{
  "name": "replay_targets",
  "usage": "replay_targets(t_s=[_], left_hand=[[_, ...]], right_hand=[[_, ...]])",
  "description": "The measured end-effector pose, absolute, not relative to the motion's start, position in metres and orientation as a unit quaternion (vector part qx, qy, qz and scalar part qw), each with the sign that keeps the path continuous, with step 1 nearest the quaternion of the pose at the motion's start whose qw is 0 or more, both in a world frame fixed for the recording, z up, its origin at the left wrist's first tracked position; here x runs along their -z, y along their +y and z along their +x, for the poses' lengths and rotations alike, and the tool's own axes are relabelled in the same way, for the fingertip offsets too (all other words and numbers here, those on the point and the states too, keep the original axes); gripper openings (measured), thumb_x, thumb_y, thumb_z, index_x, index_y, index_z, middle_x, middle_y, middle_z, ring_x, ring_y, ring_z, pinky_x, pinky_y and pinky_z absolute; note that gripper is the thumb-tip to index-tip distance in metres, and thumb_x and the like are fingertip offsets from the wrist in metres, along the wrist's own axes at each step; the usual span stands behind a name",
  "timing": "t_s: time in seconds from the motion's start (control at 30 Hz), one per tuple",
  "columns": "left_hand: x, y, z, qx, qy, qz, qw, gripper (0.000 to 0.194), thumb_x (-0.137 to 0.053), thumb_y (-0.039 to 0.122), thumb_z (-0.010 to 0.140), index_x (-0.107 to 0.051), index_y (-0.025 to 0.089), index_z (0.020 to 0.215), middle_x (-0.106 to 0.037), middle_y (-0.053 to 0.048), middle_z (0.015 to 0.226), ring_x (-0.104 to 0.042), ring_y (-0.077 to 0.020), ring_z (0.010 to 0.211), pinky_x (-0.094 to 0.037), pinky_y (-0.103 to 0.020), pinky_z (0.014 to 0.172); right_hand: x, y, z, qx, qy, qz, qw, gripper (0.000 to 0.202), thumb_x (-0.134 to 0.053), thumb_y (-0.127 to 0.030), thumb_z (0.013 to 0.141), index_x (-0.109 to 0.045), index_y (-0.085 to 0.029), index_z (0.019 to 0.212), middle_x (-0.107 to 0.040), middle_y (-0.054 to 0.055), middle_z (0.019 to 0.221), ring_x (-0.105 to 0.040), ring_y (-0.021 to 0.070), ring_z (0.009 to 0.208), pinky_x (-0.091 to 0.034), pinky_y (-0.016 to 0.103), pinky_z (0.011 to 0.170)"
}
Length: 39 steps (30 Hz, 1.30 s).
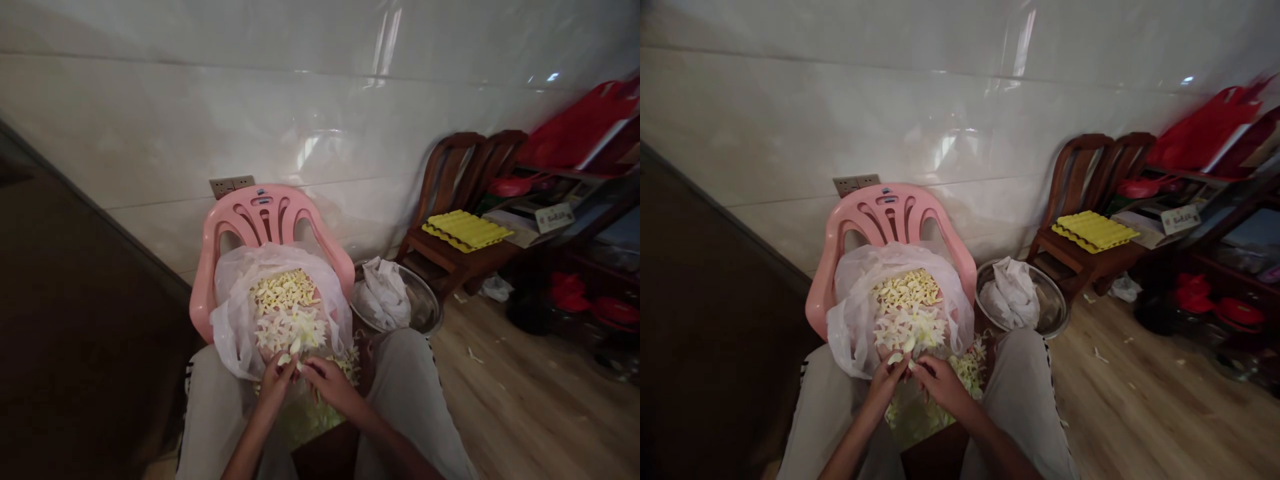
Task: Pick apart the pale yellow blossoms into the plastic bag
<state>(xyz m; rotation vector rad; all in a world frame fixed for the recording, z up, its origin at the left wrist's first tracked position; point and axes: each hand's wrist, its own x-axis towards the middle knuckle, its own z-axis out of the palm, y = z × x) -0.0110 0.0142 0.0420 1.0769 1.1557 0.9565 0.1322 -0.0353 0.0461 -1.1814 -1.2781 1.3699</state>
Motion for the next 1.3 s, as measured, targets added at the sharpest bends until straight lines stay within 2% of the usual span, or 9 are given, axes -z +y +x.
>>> replay_targets(t_s=[0.17,0.3,0.53,0.6,0.73,0.9,1.07,1.3], left_hand=[[-0.042,0.016,-0.011,-0.392,0.496,0.479,0.609,0.054,-0.073,0.07,0.058,-0.064,0.017,0.06,-0.052,0.005,0.043,-0.048,-0.0122,0.046,-0.037,-0.025,0.053],[-0.043,0.015,-0.012,-0.376,0.479,0.473,0.637,0.055,-0.073,0.069,0.06,-0.072,0.015,0.072,-0.055,0.004,0.046,-0.05,-0.013,0.049,-0.038,-0.026,0.056],[-0.042,0.015,-0.013,-0.369,0.486,0.481,0.63,0.053,-0.072,0.069,0.061,-0.066,0.016,0.056,-0.056,0.002,0.044,-0.05,-0.0125,0.048,-0.037,-0.026,0.056],[-0.042,0.014,-0.013,-0.366,0.483,0.482,0.633,0.053,-0.072,0.069,0.061,-0.067,0.016,0.058,-0.055,0.002,0.045,-0.049,-0.0119,0.048,-0.037,-0.025,0.055],[-0.048,0.012,-0.013,-0.356,0.445,0.496,0.655,0.052,-0.075,0.064,0.061,-0.074,0.015,0.077,-0.058,0.003,0.051,-0.048,-0.0113,0.05,-0.036,-0.024,0.054],[-0.051,0.011,-0.015,-0.354,0.423,0.529,0.645,0.047,-0.07,0.063,0.069,-0.07,0.016,0.068,-0.057,0.003,0.055,-0.049,-0.0121,0.056,-0.037,-0.024,0.059],[-0.042,0.014,-0.018,-0.347,0.439,0.547,0.623,0.049,-0.066,0.065,0.072,-0.068,0.016,0.068,-0.053,0.004,0.053,-0.046,-0.012,0.056,-0.034,-0.024,0.057],[-0.031,0.015,-0.02,-0.345,0.429,0.556,0.623,0.049,-0.064,0.065,0.073,-0.068,0.016,0.071,-0.052,0.004,0.054,-0.046,-0.0124,0.056,-0.034,-0.024,0.057]], right_hand=[[-0.044,-0.033,0.134,-0.596,-0.469,-0.489,0.432,0.039,-0.051,-0.058,0.089,-0.062,-0.021,0.083,-0.055,-0.003,0.059,-0.05,0.0108,0.04,-0.034,0.021,0.035],[-0.047,-0.031,0.135,-0.605,-0.446,-0.497,0.433,0.041,-0.052,-0.061,0.087,-0.057,-0.021,0.075,-0.055,-0.004,0.057,-0.049,0.01,0.038,-0.034,0.021,0.034],[-0.053,-0.032,0.133,-0.595,-0.447,-0.507,0.436,0.04,-0.055,-0.06,0.085,-0.058,-0.021,0.074,-0.055,-0.004,0.055,-0.048,0.0105,0.037,-0.034,0.021,0.034],[-0.051,-0.031,0.134,-0.596,-0.446,-0.505,0.438,0.041,-0.055,-0.06,0.085,-0.058,-0.021,0.073,-0.054,-0.004,0.054,-0.048,0.0106,0.037,-0.034,0.021,0.034],[-0.043,-0.028,0.135,-0.613,-0.427,-0.489,0.45,0.044,-0.054,-0.063,0.084,-0.056,-0.02,0.071,-0.053,-0.004,0.052,-0.047,0.0102,0.035,-0.033,0.021,0.033],[-0.039,-0.028,0.135,-0.608,-0.422,-0.499,0.451,0.045,-0.054,-0.064,0.084,-0.052,-0.021,0.073,-0.052,-0.006,0.051,-0.048,0.0097,0.036,-0.033,0.02,0.032],[-0.039,-0.03,0.134,-0.58,-0.438,-0.516,0.453,0.044,-0.056,-0.064,0.083,-0.056,-0.02,0.087,-0.053,-0.006,0.056,-0.05,0.0092,0.038,-0.034,0.018,0.031],[-0.029,-0.028,0.138,-0.569,-0.465,-0.502,0.456,0.043,-0.059,-0.061,0.083,-0.059,-0.019,0.081,-0.054,-0.004,0.056,-0.05,0.0096,0.039,-0.036,0.019,0.032]])
